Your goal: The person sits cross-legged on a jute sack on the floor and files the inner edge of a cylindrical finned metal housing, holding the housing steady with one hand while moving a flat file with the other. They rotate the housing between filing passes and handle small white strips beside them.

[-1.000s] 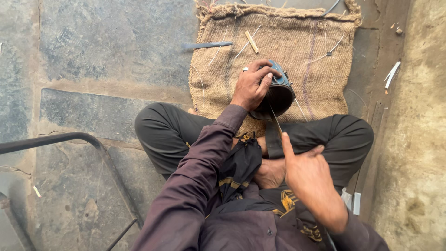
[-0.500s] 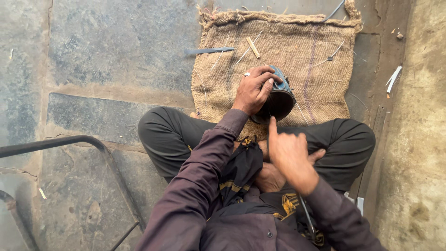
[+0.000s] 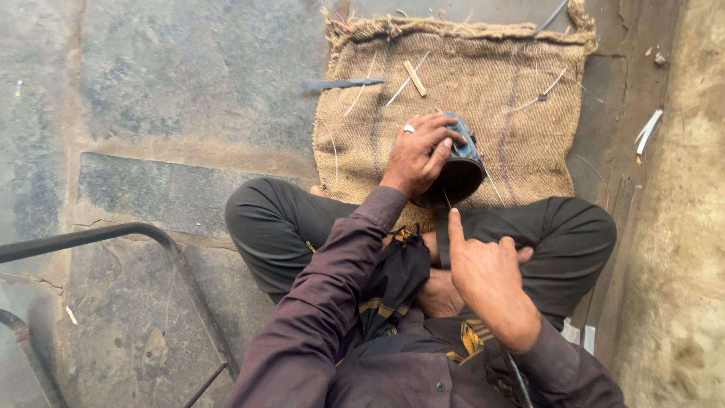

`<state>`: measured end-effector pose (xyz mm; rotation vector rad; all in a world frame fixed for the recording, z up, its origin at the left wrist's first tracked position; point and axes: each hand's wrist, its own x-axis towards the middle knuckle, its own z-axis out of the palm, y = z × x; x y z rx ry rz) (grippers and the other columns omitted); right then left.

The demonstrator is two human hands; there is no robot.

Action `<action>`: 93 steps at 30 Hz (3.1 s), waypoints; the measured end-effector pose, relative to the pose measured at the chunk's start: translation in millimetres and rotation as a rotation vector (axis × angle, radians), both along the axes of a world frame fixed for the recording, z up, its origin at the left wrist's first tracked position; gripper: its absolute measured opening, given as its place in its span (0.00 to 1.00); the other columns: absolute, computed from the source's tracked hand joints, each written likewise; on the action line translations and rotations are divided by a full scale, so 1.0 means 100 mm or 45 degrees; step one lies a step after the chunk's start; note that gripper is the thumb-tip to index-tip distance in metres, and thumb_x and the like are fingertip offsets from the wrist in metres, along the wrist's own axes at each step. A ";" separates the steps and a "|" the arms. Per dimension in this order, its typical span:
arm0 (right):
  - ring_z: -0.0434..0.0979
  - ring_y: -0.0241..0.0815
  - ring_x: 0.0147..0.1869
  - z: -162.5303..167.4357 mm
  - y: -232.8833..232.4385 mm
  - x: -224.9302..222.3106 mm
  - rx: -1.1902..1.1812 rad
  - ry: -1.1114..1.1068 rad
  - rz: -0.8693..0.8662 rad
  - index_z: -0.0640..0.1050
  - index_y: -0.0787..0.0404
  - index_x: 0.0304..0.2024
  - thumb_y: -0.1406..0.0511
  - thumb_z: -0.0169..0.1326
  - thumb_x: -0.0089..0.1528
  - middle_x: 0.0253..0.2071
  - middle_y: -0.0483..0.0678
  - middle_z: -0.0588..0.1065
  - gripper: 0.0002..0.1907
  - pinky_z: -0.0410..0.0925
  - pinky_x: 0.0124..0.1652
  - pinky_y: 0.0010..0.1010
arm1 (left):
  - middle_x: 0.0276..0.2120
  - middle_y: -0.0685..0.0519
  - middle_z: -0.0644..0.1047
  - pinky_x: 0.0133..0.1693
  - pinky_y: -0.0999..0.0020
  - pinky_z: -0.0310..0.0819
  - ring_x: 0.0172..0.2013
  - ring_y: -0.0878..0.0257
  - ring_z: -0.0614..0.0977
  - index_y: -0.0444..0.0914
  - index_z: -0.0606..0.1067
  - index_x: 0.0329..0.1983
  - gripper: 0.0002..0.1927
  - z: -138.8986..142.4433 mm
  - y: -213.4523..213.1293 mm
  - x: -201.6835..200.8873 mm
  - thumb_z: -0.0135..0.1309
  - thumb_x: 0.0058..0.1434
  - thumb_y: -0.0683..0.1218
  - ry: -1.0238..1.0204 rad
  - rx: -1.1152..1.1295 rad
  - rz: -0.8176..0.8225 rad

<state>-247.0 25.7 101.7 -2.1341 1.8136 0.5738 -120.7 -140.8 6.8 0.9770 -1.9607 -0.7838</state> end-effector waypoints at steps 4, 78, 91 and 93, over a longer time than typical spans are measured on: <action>0.80 0.51 0.26 0.18 0.28 -0.08 -0.007 0.092 0.071 0.58 0.63 0.74 0.64 0.52 0.54 0.23 0.50 0.79 0.45 0.64 0.45 0.58 | 0.55 0.53 0.79 0.68 0.53 0.61 0.64 0.53 0.75 0.45 0.81 0.44 0.10 -0.02 -0.02 -0.01 0.49 0.69 0.47 0.039 0.126 -0.019; 0.76 0.47 0.18 0.31 0.65 -0.17 -0.042 -0.001 -0.036 0.59 0.60 0.75 0.67 0.56 0.50 0.17 0.49 0.77 0.49 0.65 0.31 0.42 | 0.52 0.52 0.78 0.60 0.53 0.63 0.60 0.52 0.76 0.47 0.83 0.43 0.11 0.01 0.05 -0.09 0.50 0.69 0.48 -0.029 0.106 -0.025; 0.81 0.49 0.22 -0.19 0.31 -0.07 -0.129 -0.020 -0.039 0.59 0.66 0.72 0.66 0.53 0.53 0.21 0.51 0.79 0.43 0.67 0.37 0.46 | 0.52 0.53 0.79 0.60 0.53 0.62 0.61 0.53 0.75 0.48 0.83 0.43 0.11 0.01 0.06 -0.10 0.50 0.69 0.48 -0.046 0.084 -0.012; 0.81 0.49 0.23 -0.34 0.12 -0.02 -0.115 -0.030 -0.094 0.60 0.64 0.72 0.66 0.52 0.54 0.22 0.52 0.79 0.42 0.66 0.36 0.45 | 0.52 0.53 0.78 0.61 0.53 0.62 0.61 0.53 0.75 0.48 0.83 0.43 0.11 0.02 0.08 -0.10 0.50 0.68 0.48 -0.064 0.079 -0.015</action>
